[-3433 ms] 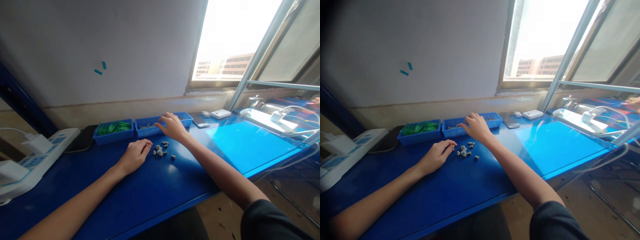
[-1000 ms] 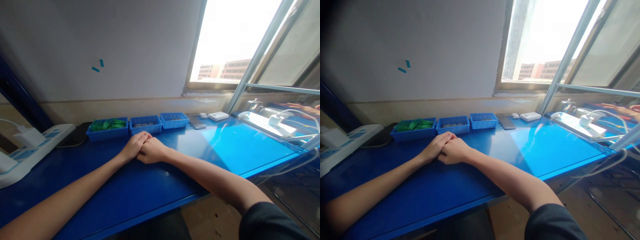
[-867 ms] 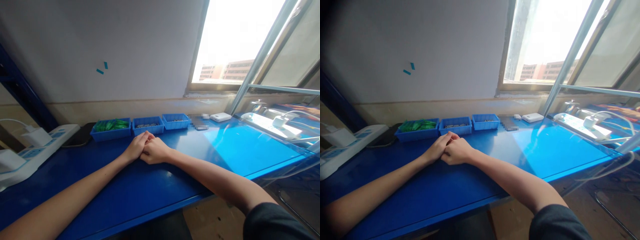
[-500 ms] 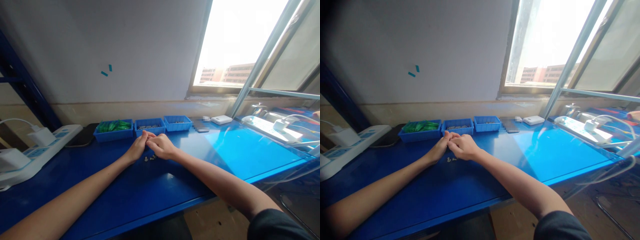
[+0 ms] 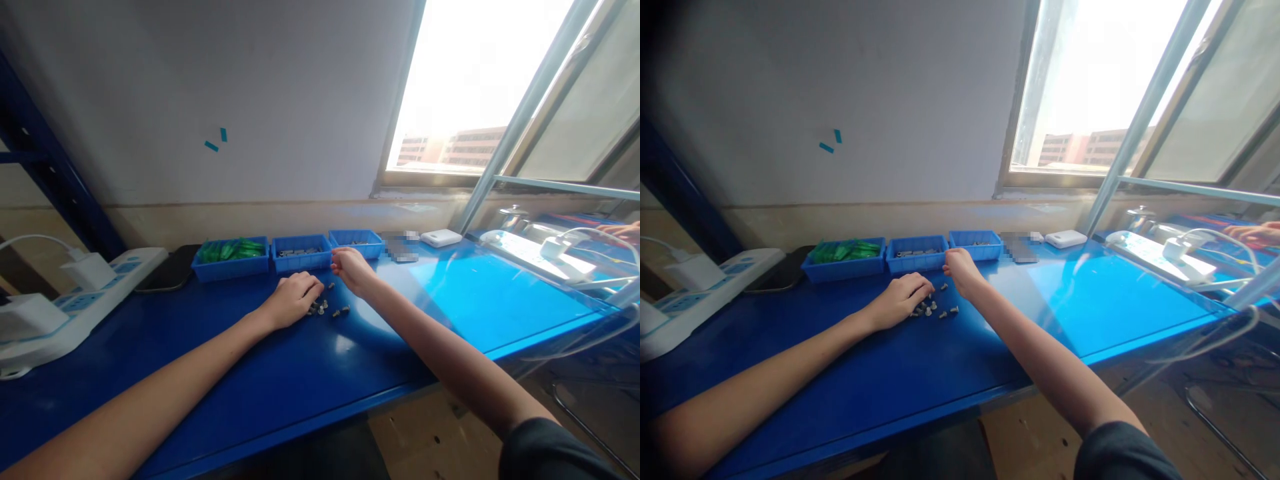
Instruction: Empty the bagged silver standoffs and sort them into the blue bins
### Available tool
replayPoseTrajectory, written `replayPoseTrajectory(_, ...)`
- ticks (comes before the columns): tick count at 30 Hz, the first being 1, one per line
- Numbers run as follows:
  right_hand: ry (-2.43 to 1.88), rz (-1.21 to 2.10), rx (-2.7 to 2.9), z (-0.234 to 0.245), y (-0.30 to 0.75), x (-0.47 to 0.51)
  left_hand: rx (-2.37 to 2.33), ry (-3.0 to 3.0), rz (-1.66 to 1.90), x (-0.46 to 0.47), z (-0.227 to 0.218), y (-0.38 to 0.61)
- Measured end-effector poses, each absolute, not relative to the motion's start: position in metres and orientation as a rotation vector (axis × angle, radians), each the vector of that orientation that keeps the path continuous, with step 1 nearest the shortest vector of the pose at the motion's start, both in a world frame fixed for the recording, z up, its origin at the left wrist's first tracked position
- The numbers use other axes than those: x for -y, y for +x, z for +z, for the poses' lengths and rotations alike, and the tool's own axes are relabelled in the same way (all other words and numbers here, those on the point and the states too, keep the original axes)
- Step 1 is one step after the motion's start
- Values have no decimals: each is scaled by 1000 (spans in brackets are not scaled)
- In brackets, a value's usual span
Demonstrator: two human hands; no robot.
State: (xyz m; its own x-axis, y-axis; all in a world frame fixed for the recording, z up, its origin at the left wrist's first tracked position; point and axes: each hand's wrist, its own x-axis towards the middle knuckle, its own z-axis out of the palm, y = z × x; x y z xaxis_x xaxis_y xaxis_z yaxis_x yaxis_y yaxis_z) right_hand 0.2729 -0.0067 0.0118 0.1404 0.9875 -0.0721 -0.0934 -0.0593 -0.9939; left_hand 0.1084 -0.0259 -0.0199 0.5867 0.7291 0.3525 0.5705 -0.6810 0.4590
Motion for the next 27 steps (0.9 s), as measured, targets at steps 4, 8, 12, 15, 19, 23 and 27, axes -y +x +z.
replayPoseTrajectory(4,-1220,700,1652,-1,257,18,-1051,2531,764,25,-19,109)
replayPoseTrajectory(8,-1155,202,2014,-2,252,25,-982,2487,784,24,-18,111)
replayPoseTrajectory(12,-1302,6,1965,9,263,26,-1016,2422,719,32,-14,102)
replayPoseTrajectory(15,-1340,-41,1971,10,269,23,-955,2536,588,42,-10,91)
replayPoseTrajectory(19,-1378,11,2120,-2,264,21,-919,2704,432,50,-9,84)
replayPoseTrajectory(23,-1253,73,2213,-8,257,21,-945,2746,413,47,-11,85)
replayPoseTrajectory(27,-1198,64,2063,-7,257,15,-907,2723,463,47,-11,86)
